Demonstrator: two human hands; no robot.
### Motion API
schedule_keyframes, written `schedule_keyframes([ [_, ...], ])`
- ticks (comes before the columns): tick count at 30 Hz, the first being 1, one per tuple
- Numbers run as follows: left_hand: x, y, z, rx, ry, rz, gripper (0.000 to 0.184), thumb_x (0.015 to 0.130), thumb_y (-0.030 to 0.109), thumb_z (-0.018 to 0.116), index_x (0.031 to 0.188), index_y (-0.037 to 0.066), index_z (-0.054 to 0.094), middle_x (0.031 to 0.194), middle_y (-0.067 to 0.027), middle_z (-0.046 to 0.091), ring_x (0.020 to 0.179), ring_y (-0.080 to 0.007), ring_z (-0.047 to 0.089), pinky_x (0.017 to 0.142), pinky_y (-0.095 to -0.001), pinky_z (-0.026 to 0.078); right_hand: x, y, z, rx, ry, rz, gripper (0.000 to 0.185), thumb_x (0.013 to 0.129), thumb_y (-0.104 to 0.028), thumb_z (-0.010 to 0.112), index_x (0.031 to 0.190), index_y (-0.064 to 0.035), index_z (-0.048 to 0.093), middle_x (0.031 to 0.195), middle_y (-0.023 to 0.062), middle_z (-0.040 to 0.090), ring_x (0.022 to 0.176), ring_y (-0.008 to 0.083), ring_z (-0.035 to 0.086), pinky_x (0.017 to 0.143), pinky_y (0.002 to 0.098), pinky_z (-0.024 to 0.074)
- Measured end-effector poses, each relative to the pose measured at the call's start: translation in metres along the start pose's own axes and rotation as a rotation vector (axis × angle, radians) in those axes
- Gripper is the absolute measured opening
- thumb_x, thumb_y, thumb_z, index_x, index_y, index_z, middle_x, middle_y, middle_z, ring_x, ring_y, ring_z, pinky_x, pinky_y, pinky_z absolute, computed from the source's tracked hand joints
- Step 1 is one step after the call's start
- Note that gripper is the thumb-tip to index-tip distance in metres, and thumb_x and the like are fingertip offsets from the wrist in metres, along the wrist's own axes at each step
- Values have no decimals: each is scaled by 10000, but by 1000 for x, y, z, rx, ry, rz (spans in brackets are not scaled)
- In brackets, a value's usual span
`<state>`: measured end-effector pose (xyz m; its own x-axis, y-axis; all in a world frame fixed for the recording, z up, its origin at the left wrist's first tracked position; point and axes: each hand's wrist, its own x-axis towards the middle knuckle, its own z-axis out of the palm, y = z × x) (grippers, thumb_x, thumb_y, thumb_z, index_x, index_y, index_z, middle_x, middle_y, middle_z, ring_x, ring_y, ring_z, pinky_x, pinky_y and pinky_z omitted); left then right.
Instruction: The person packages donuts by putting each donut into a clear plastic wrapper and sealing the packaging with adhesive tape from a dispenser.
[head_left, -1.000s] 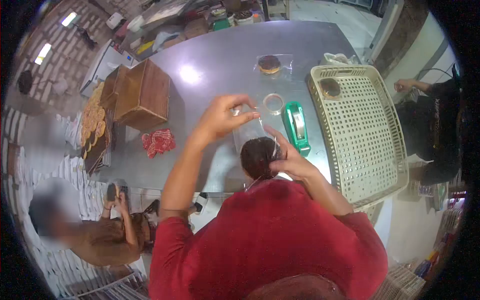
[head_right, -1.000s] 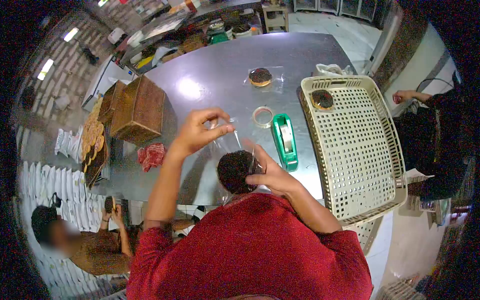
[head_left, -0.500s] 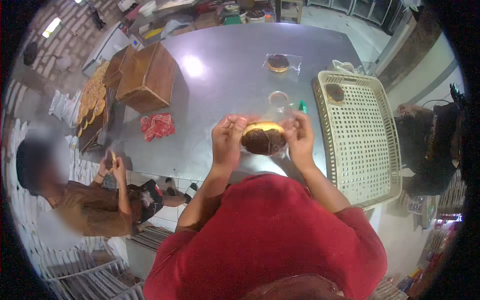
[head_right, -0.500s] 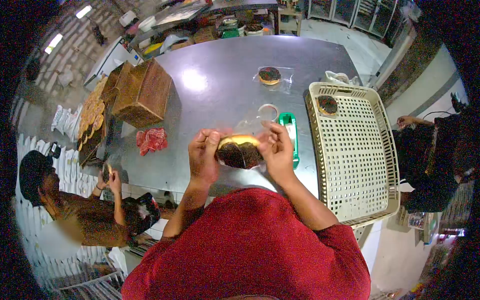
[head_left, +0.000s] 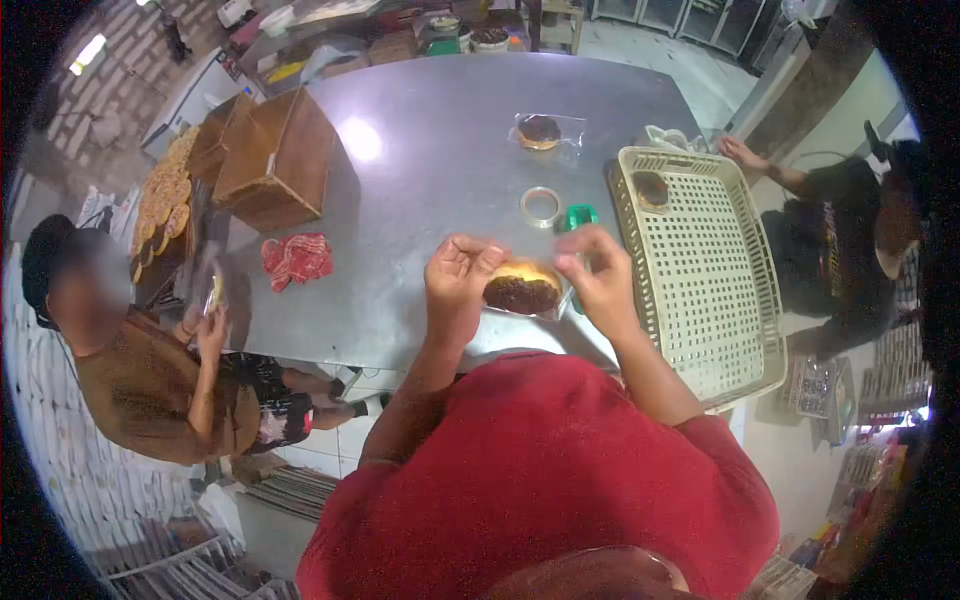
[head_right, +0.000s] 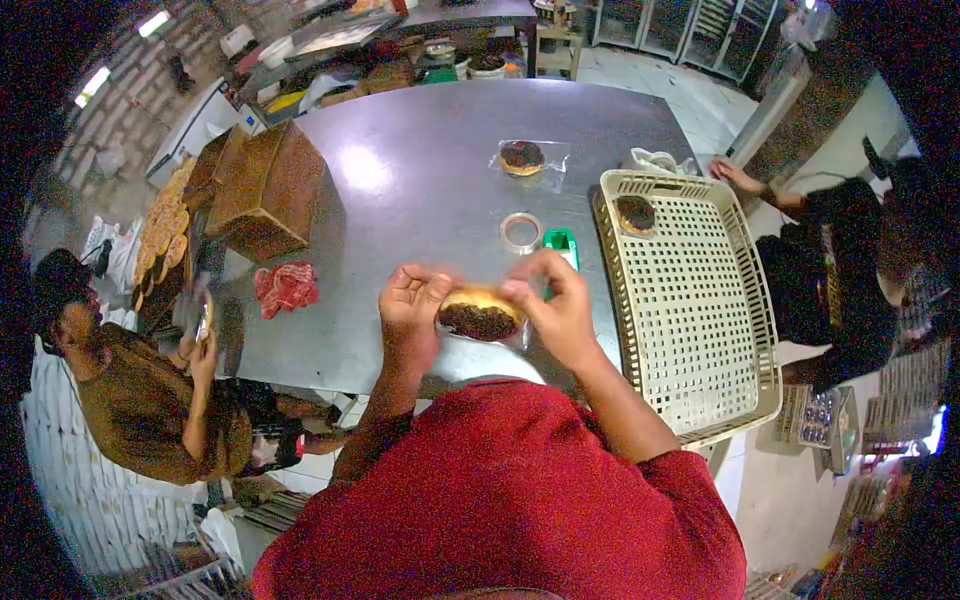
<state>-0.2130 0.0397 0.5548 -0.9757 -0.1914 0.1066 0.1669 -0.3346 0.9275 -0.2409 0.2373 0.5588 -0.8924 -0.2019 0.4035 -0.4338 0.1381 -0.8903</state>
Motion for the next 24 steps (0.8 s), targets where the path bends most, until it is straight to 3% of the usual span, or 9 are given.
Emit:
schedule_keyframes([
  [5, 8, 5, -8, 65, 12, 148, 156, 910, 10, 687, 890, 34, 535, 806, -23, 598, 769, -89, 579, 742, -237, 506, 15, 0, -14, 88, -80, -40, 99, 886, -64, 694, 903, 5, 626, 952, 111, 655, 1034, 251, 636, 915, 385, 484],
  [9, 2, 5, -15, 42, -10, 59, 191, 893, 50, 715, 890, 59, 525, 816, -23, 595, 780, -93, 569, 724, -243, 488, 23, -21, -5, -62, -212, -161, 124, 857, -75, 726, 848, 2, 630, 988, 128, 663, 1077, 271, 632, 933, 380, 476],
  [13, 3, -7, -41, 317, 71, -2, 200, 890, 59, 718, 839, 66, 525, 830, -25, 596, 799, -102, 579, 730, -257, 496, 20, -27, 3, -59, -293, -316, 120, 847, -75, 733, 817, -5, 641, 981, 130, 680, 1044, 268, 649, 929, 386, 483],
  [15, -3, -24, -64, 723, -203, 221, 162, 890, 64, 713, 815, 60, 569, 866, -63, 637, 830, -131, 611, 752, -270, 508, 12, -25, 9, -5, -380, -35, 97, 849, -75, 732, 833, -1, 671, 946, 118, 695, 968, 255, 663, 886, 374, 501],
  [17, -12, -8, -53, 700, -73, -191, 95, 899, 78, 699, 843, 33, 636, 968, -104, 673, 882, -189, 644, 791, -303, 516, 3, -18, 15, 18, -386, 216, 84, 868, -82, 727, 875, -1, 706, 941, 119, 721, 908, 205, 676, 797, 327, 518],
  [19, -21, -19, -58, 529, -256, 233, 100, 897, 94, 705, 931, 4, 678, 1065, -125, 674, 958, -221, 651, 844, -332, 516, -3, -3, 22, 35, -327, 163, 65, 878, -65, 716, 862, -3, 710, 862, 82, 688, 824, 157, 641, 759, 284, 495],
  [22, -31, -40, -39, 389, -233, 331, 119, 908, 94, 696, 958, -14, 682, 1092, -129, 662, 1006, -234, 641, 876, -350, 510, -1, 10, 28, 4, -358, -87, 62, 886, -54, 709, 924, -10, 687, 782, 19, 602, 767, 123, 577, 738, 255, 463],
  [23, -31, -43, -38, 352, -231, 344, 109, 904, 81, 695, 962, -10, 684, 1091, -134, 661, 1016, -238, 638, 883, -351, 508, 0, 16, 29, 10, -419, -90, 62, 886, -54, 709, 924, -10, 687, 782, 19, 602, 767, 123, 577, 738, 255, 463],
  [24, -31, -46, -39, 318, -241, 356, 101, 900, 69, 694, 966, -6, 687, 1090, -139, 660, 1027, -241, 634, 890, -352, 506, 0, 22, 31, 140, -375, 94, 82, 886, -54, 709, 946, -13, 671, 790, 15, 577, 766, 119, 557, 734, 252, 454],
])
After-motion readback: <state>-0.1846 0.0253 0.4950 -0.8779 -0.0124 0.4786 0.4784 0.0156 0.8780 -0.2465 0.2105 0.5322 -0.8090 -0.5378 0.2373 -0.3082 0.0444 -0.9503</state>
